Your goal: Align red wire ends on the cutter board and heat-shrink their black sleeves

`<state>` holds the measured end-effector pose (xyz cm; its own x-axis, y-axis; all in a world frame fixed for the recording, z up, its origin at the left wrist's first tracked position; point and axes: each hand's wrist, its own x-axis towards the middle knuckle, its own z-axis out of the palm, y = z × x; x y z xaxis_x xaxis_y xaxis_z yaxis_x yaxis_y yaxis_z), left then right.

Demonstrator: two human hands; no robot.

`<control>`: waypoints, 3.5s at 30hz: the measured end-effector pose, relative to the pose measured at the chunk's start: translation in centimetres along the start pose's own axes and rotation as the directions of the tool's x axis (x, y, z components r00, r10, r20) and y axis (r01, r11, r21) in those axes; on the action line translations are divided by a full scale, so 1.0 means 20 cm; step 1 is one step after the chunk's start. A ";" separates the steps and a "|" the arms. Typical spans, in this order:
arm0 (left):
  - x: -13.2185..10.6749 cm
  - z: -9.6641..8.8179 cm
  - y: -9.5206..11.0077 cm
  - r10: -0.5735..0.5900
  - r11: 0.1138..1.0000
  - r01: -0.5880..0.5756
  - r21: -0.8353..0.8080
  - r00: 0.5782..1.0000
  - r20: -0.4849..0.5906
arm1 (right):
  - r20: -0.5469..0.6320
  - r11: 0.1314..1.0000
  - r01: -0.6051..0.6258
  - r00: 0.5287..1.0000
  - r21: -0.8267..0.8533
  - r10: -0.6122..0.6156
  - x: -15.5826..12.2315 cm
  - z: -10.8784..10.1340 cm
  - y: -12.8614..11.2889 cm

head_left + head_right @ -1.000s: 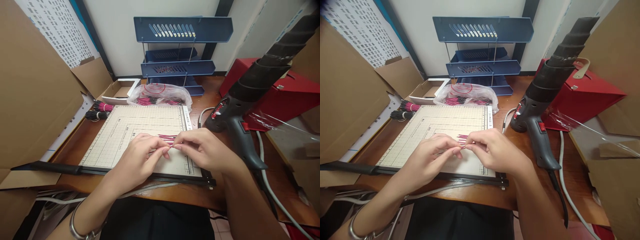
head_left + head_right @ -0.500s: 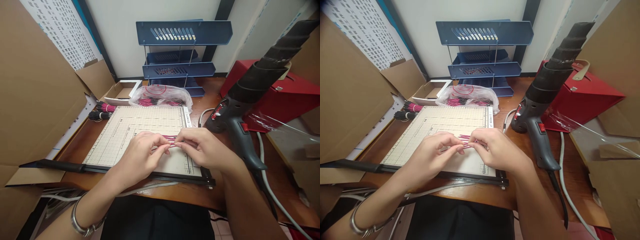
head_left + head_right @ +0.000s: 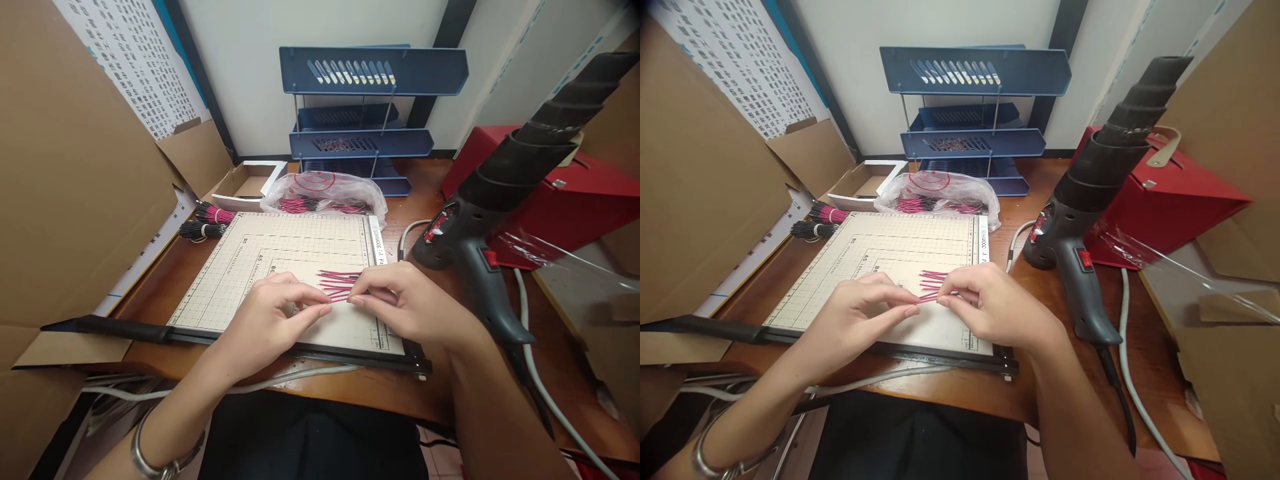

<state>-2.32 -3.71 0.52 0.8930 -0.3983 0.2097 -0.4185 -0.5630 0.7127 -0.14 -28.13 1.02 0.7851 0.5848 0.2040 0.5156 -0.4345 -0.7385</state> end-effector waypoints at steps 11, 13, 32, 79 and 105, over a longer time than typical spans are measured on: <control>-0.01 -0.01 0.02 0.048 0.999 -0.048 0.022 0.999 -0.018 | -0.004 0.998 -0.031 1.000 0.045 0.031 -0.02 -0.03 0.03; -0.01 -0.01 0.03 0.050 0.999 -0.050 0.000 0.999 -0.010 | 0.006 0.997 -0.054 0.999 0.061 0.053 -0.02 -0.03 0.04; -0.05 0.12 -0.01 0.204 0.936 -0.164 0.311 0.974 -0.101 | -0.081 0.931 -0.303 0.953 -0.203 0.293 -0.04 -0.08 0.08; 0.08 0.13 0.03 0.290 0.917 -0.250 0.310 0.953 -0.090 | -0.081 0.996 -0.076 0.994 0.052 0.080 -0.01 -0.03 0.07; 0.06 0.08 0.04 -0.070 0.991 0.065 -0.116 0.997 -0.038 | -0.091 0.998 -0.045 0.995 0.043 0.048 -0.02 -0.05 0.04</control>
<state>-1.88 -5.88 0.26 0.9255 -0.3307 0.1845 -0.3377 -0.5002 0.7973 0.34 -29.45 0.96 0.8371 0.4985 0.2254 0.4647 -0.4304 -0.7738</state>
